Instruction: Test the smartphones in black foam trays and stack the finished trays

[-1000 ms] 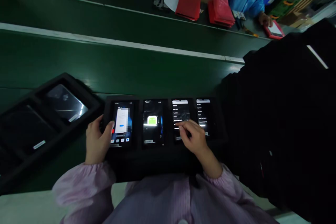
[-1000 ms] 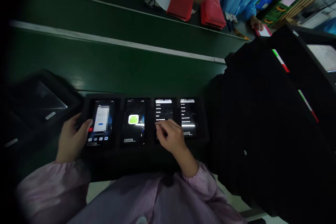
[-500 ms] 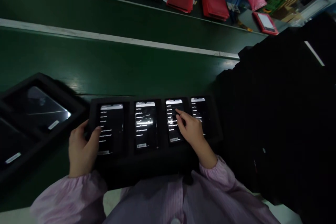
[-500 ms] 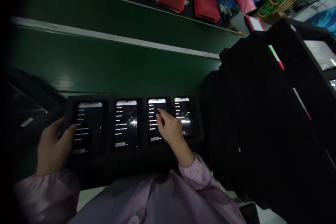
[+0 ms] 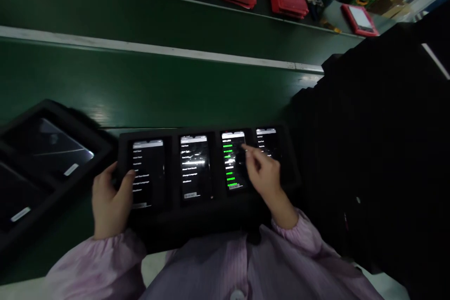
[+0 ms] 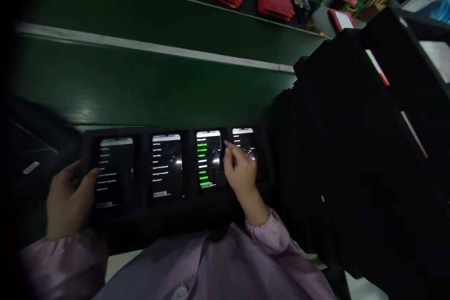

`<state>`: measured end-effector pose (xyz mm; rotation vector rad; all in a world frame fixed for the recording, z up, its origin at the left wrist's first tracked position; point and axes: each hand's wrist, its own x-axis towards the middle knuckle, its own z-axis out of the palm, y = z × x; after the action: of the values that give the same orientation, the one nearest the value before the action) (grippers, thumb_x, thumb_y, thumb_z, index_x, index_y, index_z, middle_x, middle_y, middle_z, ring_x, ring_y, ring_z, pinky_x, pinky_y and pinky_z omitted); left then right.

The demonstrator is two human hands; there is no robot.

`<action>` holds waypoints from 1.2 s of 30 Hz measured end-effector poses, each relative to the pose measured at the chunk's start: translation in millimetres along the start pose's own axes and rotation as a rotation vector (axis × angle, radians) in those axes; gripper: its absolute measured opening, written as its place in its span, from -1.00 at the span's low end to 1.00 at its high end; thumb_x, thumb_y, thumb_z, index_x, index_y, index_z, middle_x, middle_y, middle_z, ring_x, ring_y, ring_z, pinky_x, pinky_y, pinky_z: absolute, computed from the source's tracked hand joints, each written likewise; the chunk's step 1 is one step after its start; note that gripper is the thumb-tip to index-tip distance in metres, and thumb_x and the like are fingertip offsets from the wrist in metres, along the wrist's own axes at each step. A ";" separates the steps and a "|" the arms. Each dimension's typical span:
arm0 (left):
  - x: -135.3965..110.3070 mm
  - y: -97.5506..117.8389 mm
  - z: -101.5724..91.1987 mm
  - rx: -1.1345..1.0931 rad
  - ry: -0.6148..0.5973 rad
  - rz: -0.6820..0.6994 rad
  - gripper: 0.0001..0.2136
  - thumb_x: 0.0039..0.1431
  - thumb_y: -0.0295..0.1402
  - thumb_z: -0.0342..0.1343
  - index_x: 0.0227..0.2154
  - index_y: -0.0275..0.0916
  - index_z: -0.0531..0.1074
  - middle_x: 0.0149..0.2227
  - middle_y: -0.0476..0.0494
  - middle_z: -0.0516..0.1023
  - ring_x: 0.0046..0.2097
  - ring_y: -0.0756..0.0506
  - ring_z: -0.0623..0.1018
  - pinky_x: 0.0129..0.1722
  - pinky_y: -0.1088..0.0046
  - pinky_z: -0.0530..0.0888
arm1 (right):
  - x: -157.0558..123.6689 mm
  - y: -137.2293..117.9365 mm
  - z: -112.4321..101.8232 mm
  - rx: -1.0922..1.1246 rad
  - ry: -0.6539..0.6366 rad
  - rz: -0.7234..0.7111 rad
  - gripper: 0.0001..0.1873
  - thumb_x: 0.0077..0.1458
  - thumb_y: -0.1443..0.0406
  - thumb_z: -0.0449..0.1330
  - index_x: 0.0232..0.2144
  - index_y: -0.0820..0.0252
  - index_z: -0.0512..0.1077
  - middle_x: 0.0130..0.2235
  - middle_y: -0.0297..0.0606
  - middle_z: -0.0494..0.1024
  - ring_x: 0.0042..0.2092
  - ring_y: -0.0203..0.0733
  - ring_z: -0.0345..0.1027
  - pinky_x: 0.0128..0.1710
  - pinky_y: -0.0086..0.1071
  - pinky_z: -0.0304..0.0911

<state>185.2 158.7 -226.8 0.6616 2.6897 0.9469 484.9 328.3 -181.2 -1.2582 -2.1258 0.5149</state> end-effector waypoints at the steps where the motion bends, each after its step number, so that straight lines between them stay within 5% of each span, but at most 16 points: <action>1: 0.0 2.8 -0.3 -0.011 0.001 -0.036 -0.42 0.03 0.02 0.02 0.01 -0.25 0.49 -0.01 -0.31 0.57 0.15 -0.40 0.53 0.22 -0.06 0.41 | -0.9 -10.8 6.7 0.036 -0.075 -0.054 -0.70 0.39 0.28 0.06 -0.08 0.09 0.61 -0.11 -0.24 0.73 -0.30 -0.20 0.63 -0.29 -0.39 0.49; 5: -1.6 14.3 -3.3 -0.039 -0.020 -0.115 -0.39 -0.02 0.00 0.03 0.03 -0.28 0.48 0.05 -0.35 0.55 0.20 -0.38 0.49 0.29 -0.02 0.34 | -1.4 -49.9 39.6 0.076 -0.339 -0.225 -0.72 0.41 0.25 0.08 -0.08 0.10 0.61 0.03 -0.25 0.68 -0.18 -0.18 0.65 -0.28 -0.41 0.50; 11: -3.3 22.0 -7.6 -0.104 -0.041 -0.133 -0.38 -0.07 -0.01 0.00 0.01 -0.29 0.44 0.05 -0.38 0.51 0.20 -0.37 0.47 0.31 0.00 0.31 | 8.2 -67.0 62.1 -0.014 -0.483 -0.189 -0.70 0.43 0.25 0.08 -0.04 0.16 0.60 0.10 -0.21 0.64 -0.04 -0.11 0.64 -0.23 -0.37 0.53; 16: 8.6 31.0 -8.4 -0.143 -0.077 -0.194 -0.58 -0.03 -0.10 0.04 -0.13 -0.21 0.42 -0.02 -0.30 0.49 0.16 -0.32 0.48 0.28 0.04 0.33 | 0.6 -53.2 44.0 0.110 -0.349 -0.219 -0.69 0.40 0.28 0.10 0.05 0.13 0.59 0.02 -0.18 0.69 -0.08 -0.13 0.64 -0.12 -0.36 0.53; 20: 23.0 48.0 -8.9 -0.107 -0.122 -0.297 -0.76 0.03 -0.14 0.10 -0.32 -0.16 0.31 -0.17 -0.20 0.47 0.07 -0.29 0.51 0.23 0.01 0.37 | -11.4 -37.8 23.3 0.216 -0.236 -0.247 -0.66 0.41 0.31 0.03 0.00 0.14 0.60 -0.11 -0.20 0.72 -0.23 -0.21 0.63 -0.22 -0.42 0.52; 25: 28.8 66.6 -9.7 -0.045 -0.131 -0.395 -0.72 0.00 -0.18 0.20 -0.40 -0.11 0.17 -0.26 -0.11 0.40 0.00 -0.27 0.51 0.19 0.02 0.38 | -26.8 -25.6 4.1 0.189 -0.189 -0.183 -0.68 0.41 0.29 0.04 -0.20 0.11 0.61 -0.15 -0.22 0.73 -0.55 -0.33 0.39 -0.46 -0.43 0.40; 29: 22.5 73.8 -12.3 -0.096 -0.112 -0.426 -0.79 0.03 -0.19 0.14 -0.42 -0.12 0.22 -0.28 -0.10 0.42 -0.05 -0.24 0.51 0.18 0.01 0.39 | -32.3 -18.3 -2.4 0.149 -0.140 -0.148 -0.64 0.41 0.29 0.05 -0.40 0.12 0.55 -0.07 -0.21 0.72 -0.61 -0.37 0.27 -0.55 -0.42 0.31; 36: 18.8 74.5 -14.6 -0.087 -0.092 -0.399 -0.83 -0.02 -0.19 0.06 -0.43 -0.10 0.21 -0.28 -0.12 0.39 0.01 -0.28 0.49 0.21 0.00 0.36 | -24.1 -7.8 -3.9 0.091 -0.181 -0.065 -0.69 0.38 0.30 0.07 -0.08 0.14 0.62 -0.19 -0.22 0.73 -0.43 -0.25 0.53 -0.37 -0.40 0.46</action>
<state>189.2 211.5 -169.1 0.1359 2.5435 0.8922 491.3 303.5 -180.9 -1.1254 -2.2564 0.7123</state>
